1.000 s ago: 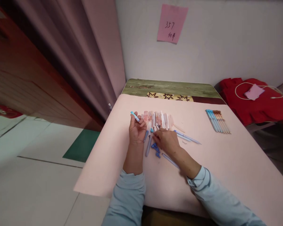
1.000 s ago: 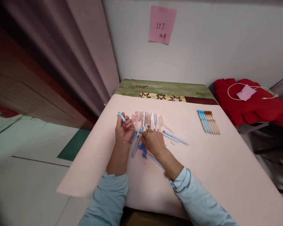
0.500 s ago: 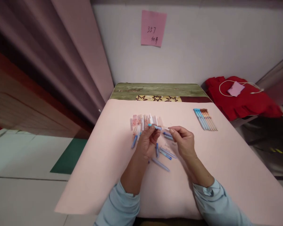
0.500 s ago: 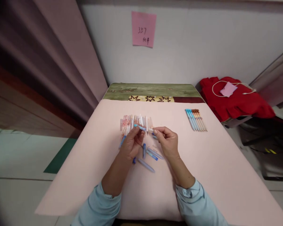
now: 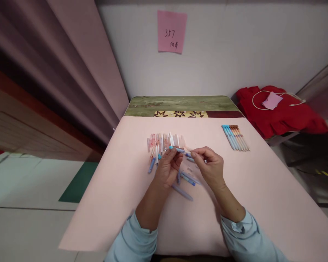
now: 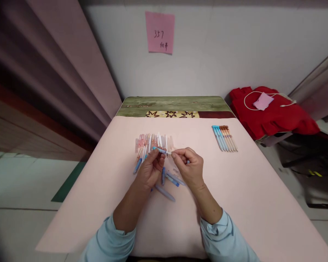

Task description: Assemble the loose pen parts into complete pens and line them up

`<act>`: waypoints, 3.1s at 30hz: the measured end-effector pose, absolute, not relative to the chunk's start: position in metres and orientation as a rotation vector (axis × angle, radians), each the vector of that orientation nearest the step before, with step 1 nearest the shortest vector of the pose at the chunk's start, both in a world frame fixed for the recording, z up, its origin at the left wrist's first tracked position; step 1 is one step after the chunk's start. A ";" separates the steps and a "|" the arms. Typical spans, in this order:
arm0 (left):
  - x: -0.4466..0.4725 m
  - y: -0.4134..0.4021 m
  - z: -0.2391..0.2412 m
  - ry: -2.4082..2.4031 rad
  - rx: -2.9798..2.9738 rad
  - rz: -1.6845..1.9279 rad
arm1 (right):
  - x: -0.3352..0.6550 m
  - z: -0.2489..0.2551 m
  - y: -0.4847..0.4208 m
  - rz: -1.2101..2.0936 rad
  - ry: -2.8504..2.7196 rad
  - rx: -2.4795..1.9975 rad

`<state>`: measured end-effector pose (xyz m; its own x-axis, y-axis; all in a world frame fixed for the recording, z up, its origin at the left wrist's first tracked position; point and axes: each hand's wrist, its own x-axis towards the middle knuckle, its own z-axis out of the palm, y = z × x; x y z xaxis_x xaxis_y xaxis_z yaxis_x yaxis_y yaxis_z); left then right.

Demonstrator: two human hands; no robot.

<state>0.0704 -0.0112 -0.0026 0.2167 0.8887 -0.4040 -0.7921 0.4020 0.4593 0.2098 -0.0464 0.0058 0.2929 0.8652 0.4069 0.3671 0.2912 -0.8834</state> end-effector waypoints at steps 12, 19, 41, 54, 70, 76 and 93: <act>0.074 -0.015 -0.005 0.675 0.326 1.126 | 0.206 0.002 -0.047 0.452 -1.365 -1.342; 0.075 -0.017 -0.008 0.647 0.284 1.027 | 0.205 -0.001 -0.039 1.102 -1.011 -1.226; 0.050 0.005 -0.002 0.614 0.045 1.272 | 0.245 0.018 -0.049 0.588 -2.146 -1.830; 0.052 0.002 0.000 0.610 0.031 1.243 | 0.246 0.007 -0.048 0.683 -2.392 -1.621; 0.063 -0.005 -0.001 0.683 0.007 1.189 | 0.243 0.016 -0.051 0.776 -1.715 -1.490; 0.075 -0.014 -0.004 0.729 0.138 1.089 | 0.222 0.016 -0.051 0.751 -1.196 -1.269; 0.079 -0.019 -0.012 0.661 0.318 0.996 | 0.217 0.009 -0.045 1.171 -1.125 -1.209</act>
<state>0.0787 -0.0186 -0.0124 0.3722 0.8531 -0.3656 -0.6682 0.5197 0.5324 0.2168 -0.0452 0.0087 0.0749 0.9972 0.0029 -0.0427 0.0061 -0.9991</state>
